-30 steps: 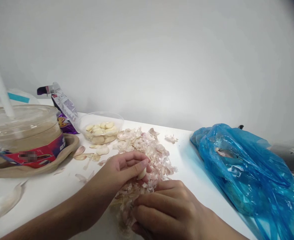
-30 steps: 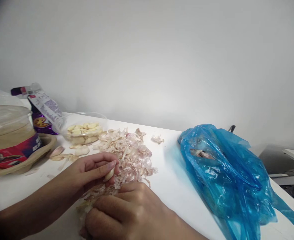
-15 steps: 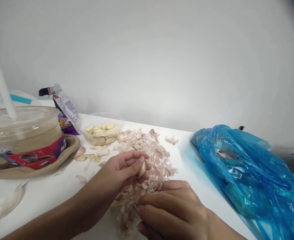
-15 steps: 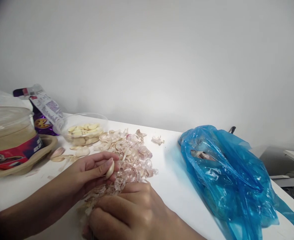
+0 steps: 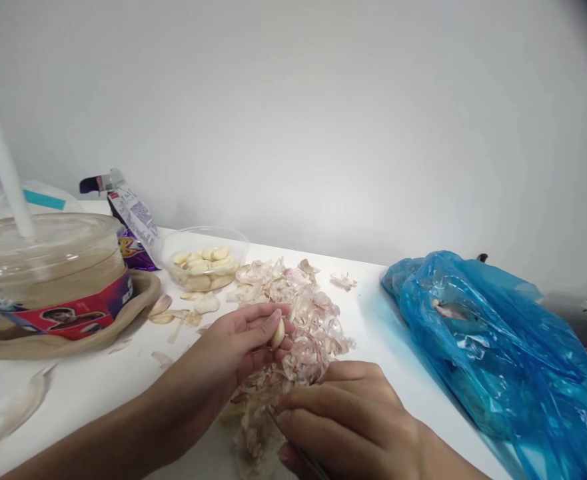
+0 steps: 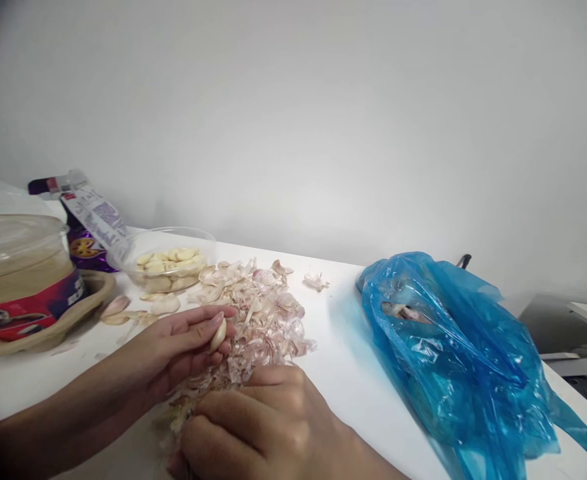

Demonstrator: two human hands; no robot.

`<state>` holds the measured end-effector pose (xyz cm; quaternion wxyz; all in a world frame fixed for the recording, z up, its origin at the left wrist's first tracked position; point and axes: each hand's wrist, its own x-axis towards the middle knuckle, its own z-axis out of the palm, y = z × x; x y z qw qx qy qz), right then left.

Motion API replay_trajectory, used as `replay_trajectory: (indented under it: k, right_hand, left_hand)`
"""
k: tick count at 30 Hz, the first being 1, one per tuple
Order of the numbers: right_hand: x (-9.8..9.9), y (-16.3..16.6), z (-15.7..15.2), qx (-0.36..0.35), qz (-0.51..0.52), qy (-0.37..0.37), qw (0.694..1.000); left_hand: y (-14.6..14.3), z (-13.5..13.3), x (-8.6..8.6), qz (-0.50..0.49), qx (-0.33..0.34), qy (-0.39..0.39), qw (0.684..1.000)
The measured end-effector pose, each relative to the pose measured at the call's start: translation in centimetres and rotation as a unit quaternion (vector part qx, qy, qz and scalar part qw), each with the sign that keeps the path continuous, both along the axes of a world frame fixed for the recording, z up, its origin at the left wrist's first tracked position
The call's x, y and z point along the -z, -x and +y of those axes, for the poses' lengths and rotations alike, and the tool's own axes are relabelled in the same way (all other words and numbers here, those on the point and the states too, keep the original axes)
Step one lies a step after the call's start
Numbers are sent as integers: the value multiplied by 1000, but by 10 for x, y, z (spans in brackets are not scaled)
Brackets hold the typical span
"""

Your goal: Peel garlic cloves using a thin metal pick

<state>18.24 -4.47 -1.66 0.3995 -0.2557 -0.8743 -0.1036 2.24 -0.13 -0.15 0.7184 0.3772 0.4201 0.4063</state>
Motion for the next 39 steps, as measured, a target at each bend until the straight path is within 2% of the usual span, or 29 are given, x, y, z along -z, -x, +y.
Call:
replay_trajectory:
  k: [11, 16, 21, 25, 28, 39]
  right_hand:
    - [-4, -3, -1, 7, -10, -13, 1000]
    - [-4, -3, -2, 11, 34, -20, 999]
    - [-13, -4, -1, -3, 63, -37, 997]
    - [-18, -6, -1, 2, 59, -16, 998]
    - [-16, -7, -1, 10, 38, -5, 999]
    - [-9, -2, 5, -15, 104, -28, 994]
  left_hand:
    - [2, -1, 1, 9, -7, 14, 1000]
    - [1, 0, -4, 6, -2, 3, 1000]
    - [2, -2, -3, 4, -8, -1, 1000]
    - [2, -1, 0, 18, -9, 3, 1000]
    - [2, 0, 1, 16, -7, 1, 1000]
    - [-1, 0, -3, -4, -25, 4, 1000]
